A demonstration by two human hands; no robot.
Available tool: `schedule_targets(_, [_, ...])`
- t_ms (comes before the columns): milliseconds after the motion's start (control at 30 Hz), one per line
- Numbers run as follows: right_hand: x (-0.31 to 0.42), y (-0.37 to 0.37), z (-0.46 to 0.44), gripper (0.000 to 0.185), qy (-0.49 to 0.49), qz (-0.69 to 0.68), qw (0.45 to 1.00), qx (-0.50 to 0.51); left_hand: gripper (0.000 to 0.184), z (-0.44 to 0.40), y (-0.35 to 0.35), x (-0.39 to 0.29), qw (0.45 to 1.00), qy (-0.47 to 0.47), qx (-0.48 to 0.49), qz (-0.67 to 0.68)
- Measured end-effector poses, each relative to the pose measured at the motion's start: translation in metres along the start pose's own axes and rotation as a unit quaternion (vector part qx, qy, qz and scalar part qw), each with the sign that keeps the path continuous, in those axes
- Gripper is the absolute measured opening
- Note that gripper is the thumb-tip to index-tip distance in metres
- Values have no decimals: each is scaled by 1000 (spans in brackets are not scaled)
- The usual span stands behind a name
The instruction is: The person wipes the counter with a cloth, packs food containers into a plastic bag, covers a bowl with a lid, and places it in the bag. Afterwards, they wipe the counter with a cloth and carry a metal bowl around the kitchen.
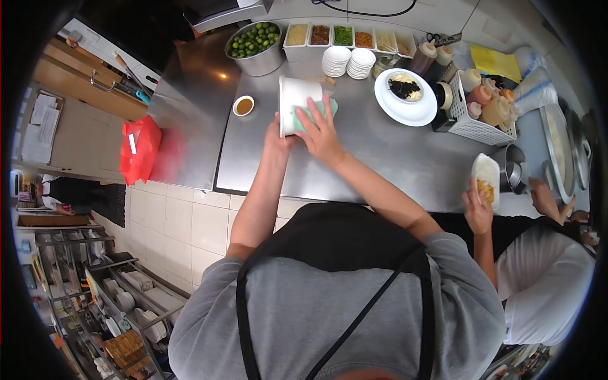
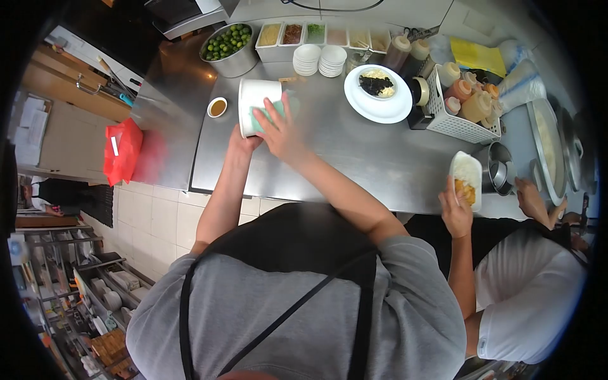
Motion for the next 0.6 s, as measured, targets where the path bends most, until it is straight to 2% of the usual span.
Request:
schedule_targets(67, [-9,13,28,38,-98,3,995,14,36,5,4,1,1000,-6,0,-10])
schedule_targets(100, [-18,9,38,38,-96,4,995,13,37,2,5,-4,999,22,18,-20])
schedule_targets(133, [-20,18,53,38,-140,25,983,120,38,9,18,-10,998,47,36,-30])
schedule_targets(167, [-25,26,71,38,-181,46,956,226,35,16,22,-14,999,43,-3,9])
schedule_targets(200, [-35,19,81,38,-180,50,957,224,35,12,23,-16,999,40,1,7])
schedule_targets(267, [-80,1,89,41,13,15,975,222,33,-2,20,-35,995,85,33,-42])
schedule_targets(300, [-78,-13,87,41,18,21,974,223,32,-5,13,-48,984,125,28,-126])
schedule_targets(367, [-89,-56,70,44,127,141,959,210,31,-7,6,-68,939,204,5,-275])
schedule_targets(400, [-99,-73,68,44,139,154,957,201,32,-3,4,-74,908,245,-15,-338])
schedule_targets(467, [-130,-140,51,49,183,125,975,-5,32,-4,-1,-76,833,270,19,-483])
schedule_targets(533, [-185,-194,56,50,272,105,947,-132,33,-20,-25,-69,816,256,8,-518])
schedule_targets(600, [-241,-229,70,53,326,200,904,-190,33,-34,-49,-68,796,247,-10,-552])
Point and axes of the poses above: each hand's wrist, its own z-axis away from the middle knuckle, its own y-axis out of the palm, x = y × z, the point moved 8 cm from there along -z, towards the middle knuckle, and after that the axes turned 9 degrees about y, right-handed, at the moved point
